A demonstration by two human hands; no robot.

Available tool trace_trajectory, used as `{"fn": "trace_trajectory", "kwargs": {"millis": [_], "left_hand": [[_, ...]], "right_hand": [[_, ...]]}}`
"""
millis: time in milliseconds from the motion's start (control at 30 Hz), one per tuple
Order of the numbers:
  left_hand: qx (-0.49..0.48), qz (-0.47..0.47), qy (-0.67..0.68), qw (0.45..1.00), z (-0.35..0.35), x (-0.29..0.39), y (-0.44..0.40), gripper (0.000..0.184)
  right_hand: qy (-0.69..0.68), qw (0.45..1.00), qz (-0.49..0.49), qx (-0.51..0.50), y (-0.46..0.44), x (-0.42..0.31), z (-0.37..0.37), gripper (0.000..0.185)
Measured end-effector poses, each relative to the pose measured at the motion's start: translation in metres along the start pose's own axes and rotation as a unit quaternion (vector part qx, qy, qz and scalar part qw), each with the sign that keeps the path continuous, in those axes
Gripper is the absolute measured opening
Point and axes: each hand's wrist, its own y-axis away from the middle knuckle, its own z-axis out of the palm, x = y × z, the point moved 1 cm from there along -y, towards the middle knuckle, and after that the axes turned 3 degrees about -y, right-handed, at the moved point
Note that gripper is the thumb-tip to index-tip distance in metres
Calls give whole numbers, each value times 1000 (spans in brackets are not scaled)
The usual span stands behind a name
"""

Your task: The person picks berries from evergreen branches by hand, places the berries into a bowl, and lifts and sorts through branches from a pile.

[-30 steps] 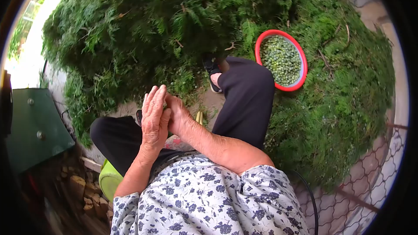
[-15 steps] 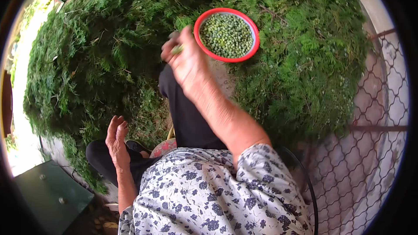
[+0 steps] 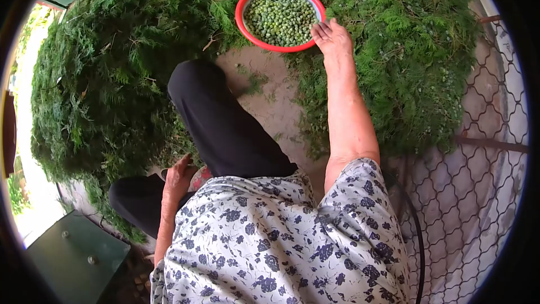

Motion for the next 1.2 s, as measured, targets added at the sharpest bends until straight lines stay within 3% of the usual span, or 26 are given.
{"fn": "trace_trajectory", "kwargs": {"millis": [100, 233, 300, 433, 500, 567, 633, 867, 1100, 1200], "left_hand": [[-11, 19, -83, 996, 10, -4, 9, 38], [-80, -2, -67, 995, 10, 6, 18, 40], [-61, -15, -31, 998, 8, 11, 19, 45], [-68, -16, -80, 994, 3, 14, 14, 45], [-10, 86, -163, 983, 2, 8, 9, 44], [-41, 68, -183, 980, -1, 1, 0, 43], [-62, -26, -119, 991, -12, 9, -13, 43], [-80, 37, -139, 986, -46, 22, -56, 42], [-60, 25, -120, 991, -69, 42, -65, 43], [-69, 29, -153, 985, -71, 32, -59, 43]], "right_hand": [[-8, 999, 19, 42, 0, -2, -16, 27], [22, 1000, 12, -9, 1, -18, -17, 26], [42, 997, -9, -57, 1, -28, -22, 24], [129, 989, -35, -54, 8, -32, -55, 22], [139, 990, -23, -24, -5, -26, -95, 20], [92, 995, 38, 30, -19, -15, -147, 24], [85, 992, 47, 77, -17, -8, -181, 23], [77, 978, 53, 186, -5, 5, -273, 23], [121, 975, 120, 140, 1, 83, -221, 17], [154, 974, 151, 73, -2, 118, -190, 16]]}}
